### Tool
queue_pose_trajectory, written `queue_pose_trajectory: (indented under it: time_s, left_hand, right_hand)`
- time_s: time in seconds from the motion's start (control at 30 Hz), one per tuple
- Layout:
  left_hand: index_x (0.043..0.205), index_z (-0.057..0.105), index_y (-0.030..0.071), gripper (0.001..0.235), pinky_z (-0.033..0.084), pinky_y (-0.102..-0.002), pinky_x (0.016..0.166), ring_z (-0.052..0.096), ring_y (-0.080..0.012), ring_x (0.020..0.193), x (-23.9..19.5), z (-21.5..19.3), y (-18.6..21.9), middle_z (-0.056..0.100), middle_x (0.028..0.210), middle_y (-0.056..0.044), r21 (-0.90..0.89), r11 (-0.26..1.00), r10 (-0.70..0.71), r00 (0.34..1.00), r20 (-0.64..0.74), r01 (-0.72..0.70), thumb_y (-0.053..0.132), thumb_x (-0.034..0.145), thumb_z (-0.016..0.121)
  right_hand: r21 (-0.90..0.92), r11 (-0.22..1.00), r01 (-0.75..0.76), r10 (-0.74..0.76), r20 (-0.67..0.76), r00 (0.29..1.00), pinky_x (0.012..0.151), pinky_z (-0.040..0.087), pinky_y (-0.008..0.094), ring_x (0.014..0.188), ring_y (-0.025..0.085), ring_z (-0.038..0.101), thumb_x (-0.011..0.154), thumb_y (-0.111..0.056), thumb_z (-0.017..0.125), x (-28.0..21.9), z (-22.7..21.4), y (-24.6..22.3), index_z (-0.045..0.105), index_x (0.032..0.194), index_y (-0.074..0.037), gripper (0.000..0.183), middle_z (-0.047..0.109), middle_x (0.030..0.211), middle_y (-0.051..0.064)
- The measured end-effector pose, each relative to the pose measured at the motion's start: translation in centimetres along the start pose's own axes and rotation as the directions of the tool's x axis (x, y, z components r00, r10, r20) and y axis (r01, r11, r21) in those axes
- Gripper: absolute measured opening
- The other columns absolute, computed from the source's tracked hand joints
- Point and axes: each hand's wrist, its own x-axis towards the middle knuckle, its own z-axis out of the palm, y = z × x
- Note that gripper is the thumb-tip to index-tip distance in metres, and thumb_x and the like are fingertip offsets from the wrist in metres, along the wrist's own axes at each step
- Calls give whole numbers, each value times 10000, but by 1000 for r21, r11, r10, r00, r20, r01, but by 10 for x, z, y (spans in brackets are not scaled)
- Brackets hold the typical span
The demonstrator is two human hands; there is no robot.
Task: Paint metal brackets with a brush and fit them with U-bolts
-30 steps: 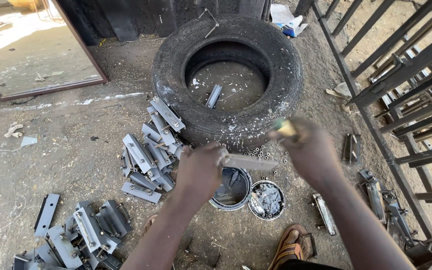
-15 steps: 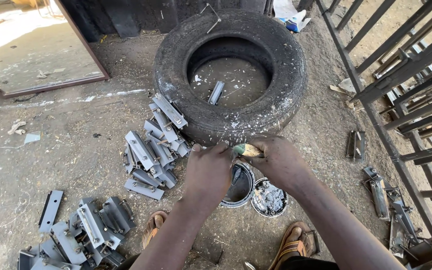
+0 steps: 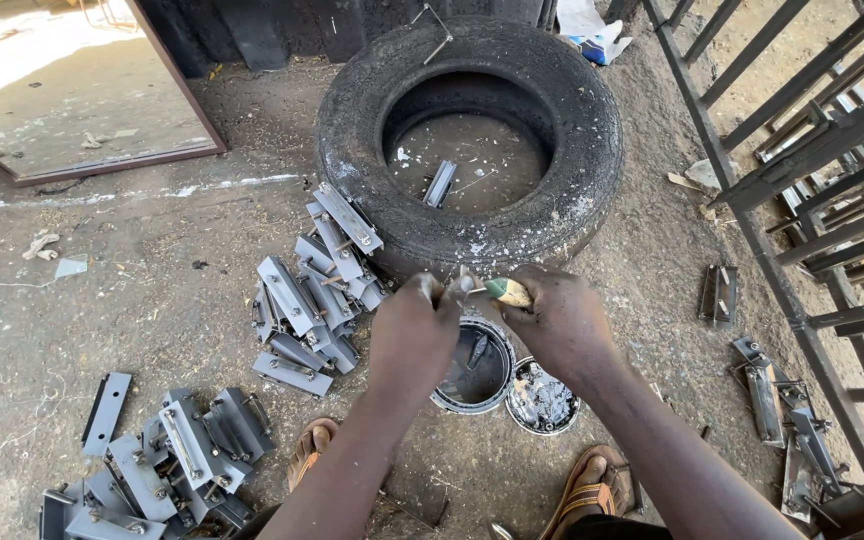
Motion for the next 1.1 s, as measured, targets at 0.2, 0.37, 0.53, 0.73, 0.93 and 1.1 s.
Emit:
queue_pose_trajectory:
  time_s: [0.2,0.37,0.53,0.73,0.93,1.1]
  left_hand:
    - [843,789,-6,384,466,-565,719,709,-501,937,35,40,-58,711,802,-267,-275,956,-79,993,83,99,329,842,602]
    - [859,791,21,351,504,-547,732,712,-493,946,38,49,-68,734,829,-237,-221,971,-74,995,71,88,314,839,600]
    - [998,748,-94,432,514,-609,817,689,-531,1028,15,14,-33,725,920,-328,-140,980,-132,989,72,141,236,900,487]
    - [1034,732,-29,442,524,-357,578,641,-245,573,40,-5,-63,641,664,-135,-360,929,-101,995,-9,91,261,1021,398]
    - [969,715,60,350,499,-416,706,634,-257,786,33,-23,-44,618,801,-116,-533,845,-95,990,-104,25,269,1024,439]
    - [1016,701,13,398,512,-527,845,660,-328,954,13,-46,-10,683,970,-217,-519,853,-103,992,-78,48,277,1035,403]
  right_hand:
    - [-170,978,122,-144,-121,982,822,573,478,965,317,729,776,-184,753,-3,47,12,732,847,-170,75,747,865,48]
    - [-147,980,133,-152,-123,981,842,558,506,993,351,718,757,-165,781,-4,66,7,713,859,-144,124,745,875,76]
    - [-173,977,126,-135,-41,990,881,549,540,1004,370,724,831,-130,738,-2,29,-21,742,945,-130,115,761,931,117]
    - [219,953,-208,210,15,978,919,539,576,1028,422,662,1047,-365,591,9,7,4,730,1070,-39,354,639,1048,188]
    - [562,479,-675,501,456,736,708,664,508,682,391,728,930,-475,725,2,91,79,762,1130,21,536,710,880,344]
    - [669,278,-689,496,515,700,768,642,531,818,386,742,857,-73,816,-7,215,147,655,1207,123,432,685,1061,291]
